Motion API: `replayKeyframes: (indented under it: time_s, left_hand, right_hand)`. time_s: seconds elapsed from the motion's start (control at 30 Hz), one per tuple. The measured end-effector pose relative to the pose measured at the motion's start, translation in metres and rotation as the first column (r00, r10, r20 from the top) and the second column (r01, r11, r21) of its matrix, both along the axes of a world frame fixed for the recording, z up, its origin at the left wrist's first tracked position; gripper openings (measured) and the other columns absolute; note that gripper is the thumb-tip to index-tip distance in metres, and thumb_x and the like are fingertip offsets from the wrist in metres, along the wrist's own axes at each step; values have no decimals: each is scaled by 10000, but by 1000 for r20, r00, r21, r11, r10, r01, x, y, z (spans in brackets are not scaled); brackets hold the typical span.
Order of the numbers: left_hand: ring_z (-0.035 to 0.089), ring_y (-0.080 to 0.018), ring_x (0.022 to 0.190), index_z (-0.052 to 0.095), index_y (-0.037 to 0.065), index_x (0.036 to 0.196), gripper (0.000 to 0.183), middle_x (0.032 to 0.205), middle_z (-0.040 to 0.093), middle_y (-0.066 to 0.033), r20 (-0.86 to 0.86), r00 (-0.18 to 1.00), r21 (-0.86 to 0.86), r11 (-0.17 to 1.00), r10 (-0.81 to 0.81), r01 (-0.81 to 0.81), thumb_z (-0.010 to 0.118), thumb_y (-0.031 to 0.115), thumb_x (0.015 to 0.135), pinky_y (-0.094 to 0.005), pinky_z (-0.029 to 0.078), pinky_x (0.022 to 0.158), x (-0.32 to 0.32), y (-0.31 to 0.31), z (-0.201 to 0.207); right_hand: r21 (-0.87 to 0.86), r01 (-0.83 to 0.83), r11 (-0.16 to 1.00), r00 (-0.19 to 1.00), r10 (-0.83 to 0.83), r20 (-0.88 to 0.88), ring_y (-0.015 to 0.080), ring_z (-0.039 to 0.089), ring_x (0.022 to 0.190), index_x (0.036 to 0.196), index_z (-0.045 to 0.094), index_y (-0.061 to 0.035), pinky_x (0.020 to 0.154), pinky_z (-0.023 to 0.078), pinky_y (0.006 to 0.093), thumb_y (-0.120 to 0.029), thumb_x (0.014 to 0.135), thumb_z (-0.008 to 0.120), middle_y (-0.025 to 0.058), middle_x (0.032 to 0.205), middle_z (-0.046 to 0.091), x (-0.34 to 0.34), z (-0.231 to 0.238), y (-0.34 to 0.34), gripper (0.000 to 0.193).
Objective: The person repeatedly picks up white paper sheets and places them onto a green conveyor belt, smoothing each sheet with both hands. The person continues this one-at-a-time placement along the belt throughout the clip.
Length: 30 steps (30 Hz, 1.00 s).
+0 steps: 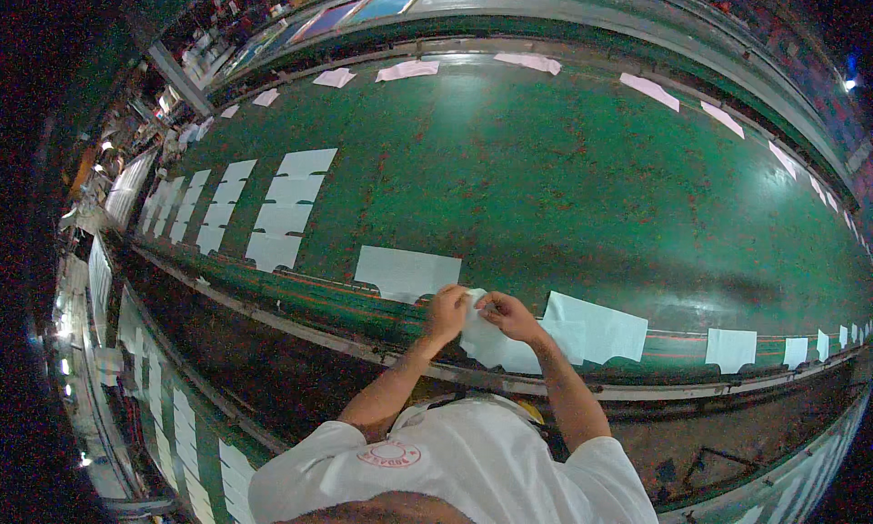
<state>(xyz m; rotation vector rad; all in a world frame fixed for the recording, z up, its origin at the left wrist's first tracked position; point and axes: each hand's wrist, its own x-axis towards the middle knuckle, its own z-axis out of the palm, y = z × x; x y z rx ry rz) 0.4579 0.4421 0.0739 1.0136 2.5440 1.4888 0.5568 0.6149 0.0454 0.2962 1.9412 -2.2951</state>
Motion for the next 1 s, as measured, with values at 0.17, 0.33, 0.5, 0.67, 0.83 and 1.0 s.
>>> replayKeyframes:
  time_s: [0.17,0.33,0.5,0.67,0.83,1.0]
  left_hand:
    - [664,-358,858,733,-9,999,186,881,677,-163,-35,994,-126,986,102,-105,703,160,926,-436,521,738,-71,-34,17]
    - [676,-288,748,747,-10,1048,227,882,701,-162,2,979,-14,979,203,-203,782,132,875,-389,518,682,-145,-67,15]
    - [664,-249,718,742,-1,1033,242,834,702,-143,187,925,-7,942,330,-335,760,195,892,-380,508,679,-182,-98,-8]
    - [575,-197,664,709,10,970,235,737,638,-76,355,888,-117,956,293,-268,717,239,919,-364,452,637,-218,-150,-16]
    - [522,-141,669,674,-12,927,258,723,613,-60,400,894,-171,975,201,-142,723,242,918,-341,445,638,-224,-195,-12]
    - [600,-142,714,711,-9,979,277,785,682,-77,394,902,-244,966,178,-84,737,261,926,-337,492,680,-241,-202,-15]
  right_hand:
    - [194,-32,980,999,35,-11,124,646,968,1142,720,-5,900,520,283,134,896,576,53,1044,726,-12,11,-10,317]
    - [466,-20,884,1000,15,14,158,689,1033,1121,741,2,888,559,320,181,834,545,81,1063,750,-43,18,-6,391]
    - [384,-48,922,996,16,86,153,656,984,1123,750,-25,879,549,327,196,806,552,76,1060,742,-71,30,-18,434]
    - [498,-359,789,915,403,21,152,639,988,1120,752,-34,900,524,333,189,801,560,62,1056,738,-89,43,-55,434]
    - [132,-234,963,972,227,70,165,674,990,1057,743,-11,900,538,335,0,910,664,62,1039,738,-83,41,-74,167]
    - [323,62,944,983,-114,143,143,676,984,1067,749,-16,889,537,319,-56,905,709,52,1037,737,-99,23,-59,171]
